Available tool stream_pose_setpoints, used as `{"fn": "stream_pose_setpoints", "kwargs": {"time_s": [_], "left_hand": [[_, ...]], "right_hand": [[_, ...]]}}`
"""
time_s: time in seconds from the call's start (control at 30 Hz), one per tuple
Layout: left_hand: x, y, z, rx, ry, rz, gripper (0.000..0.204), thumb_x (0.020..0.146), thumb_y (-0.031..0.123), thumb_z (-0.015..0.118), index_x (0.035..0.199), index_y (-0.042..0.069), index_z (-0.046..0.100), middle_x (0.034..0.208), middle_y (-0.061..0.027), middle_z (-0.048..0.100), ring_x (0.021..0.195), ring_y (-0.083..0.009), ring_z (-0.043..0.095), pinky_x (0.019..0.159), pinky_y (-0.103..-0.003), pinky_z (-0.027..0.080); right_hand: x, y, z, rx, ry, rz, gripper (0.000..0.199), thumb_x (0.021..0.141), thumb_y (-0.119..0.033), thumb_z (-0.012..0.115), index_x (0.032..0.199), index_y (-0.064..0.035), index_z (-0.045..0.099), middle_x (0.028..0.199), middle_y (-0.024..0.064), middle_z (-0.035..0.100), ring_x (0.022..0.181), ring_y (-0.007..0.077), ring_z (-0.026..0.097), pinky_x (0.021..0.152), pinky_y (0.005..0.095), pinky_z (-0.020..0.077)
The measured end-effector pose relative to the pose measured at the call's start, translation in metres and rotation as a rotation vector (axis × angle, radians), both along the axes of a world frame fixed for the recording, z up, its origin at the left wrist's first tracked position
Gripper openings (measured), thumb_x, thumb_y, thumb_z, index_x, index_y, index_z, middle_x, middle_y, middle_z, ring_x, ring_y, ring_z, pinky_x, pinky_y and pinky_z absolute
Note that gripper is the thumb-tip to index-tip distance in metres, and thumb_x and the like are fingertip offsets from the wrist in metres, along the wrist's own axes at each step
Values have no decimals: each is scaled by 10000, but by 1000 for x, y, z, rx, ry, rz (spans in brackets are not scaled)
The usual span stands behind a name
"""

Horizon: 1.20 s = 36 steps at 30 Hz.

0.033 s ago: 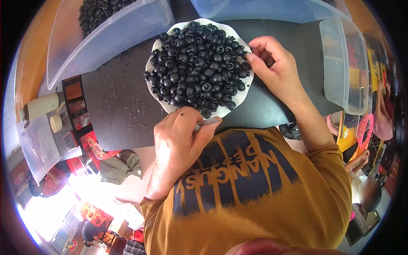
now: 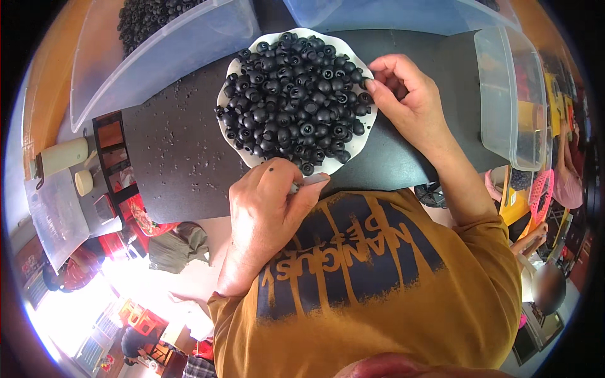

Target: Removing stems and defects from blueberries using a small knife.

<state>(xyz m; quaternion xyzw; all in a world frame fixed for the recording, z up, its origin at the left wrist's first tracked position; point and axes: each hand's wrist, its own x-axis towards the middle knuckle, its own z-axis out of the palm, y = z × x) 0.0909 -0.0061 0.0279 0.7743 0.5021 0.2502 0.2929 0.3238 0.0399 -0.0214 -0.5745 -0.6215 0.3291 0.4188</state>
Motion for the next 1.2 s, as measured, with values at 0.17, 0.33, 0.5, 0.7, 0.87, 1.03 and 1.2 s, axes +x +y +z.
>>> {"fn": "stream_pose_setpoints", "kwargs": {"time_s": [0.17,0.33,0.5,0.7,0.87,1.03,1.2], "left_hand": [[0,1,0,2,4,-18,253,698,166,721,686,42,501,607,-66,520,508,-233,532,458,-332,428],[2,1,0,-21,1,-37,258,697,174,720,697,38,501,611,-75,519,518,-242,531,462,-338,429],[2,1,-3,-15,6,-54,257,699,177,717,695,38,501,606,-76,511,517,-245,526,461,-341,424],[2,0,-3,-31,23,-56,261,699,179,717,695,38,497,604,-75,506,520,-247,526,464,-340,424],[3,-1,-6,-31,20,-54,266,695,179,719,692,39,493,614,-73,513,528,-250,528,470,-345,427],[5,-1,-6,-27,15,-57,267,690,178,723,697,41,495,623,-73,521,539,-252,534,477,-347,431],[4,0,-5,-27,28,-64,265,691,182,724,700,43,499,627,-71,525,544,-254,538,481,-347,433]], "right_hand": [[0,-1,0,27,-33,0,163,782,-91,624,925,-54,555,690,36,572,544,91,523,503,228,414],[0,1,-1,199,-152,36,97,784,-69,606,876,-55,581,731,49,565,569,136,535,512,241,416],[3,2,-3,239,-187,73,96,788,-54,596,883,-62,605,750,47,568,571,148,535,510,246,413],[6,0,-4,266,-205,91,109,789,-47,598,895,-63,614,751,44,572,567,138,535,503,245,412],[4,-2,1,207,-153,74,98,783,-45,598,880,-55,603,757,51,575,581,152,542,514,247,420],[3,-2,5,173,-176,61,82,777,-49,592,859,-45,581,761,61,576,617,184,558,538,262,431],[5,-3,1,222,-224,54,94,773,-45,587,866,-52,582,768,62,577,618,200,560,538,269,437]]}}
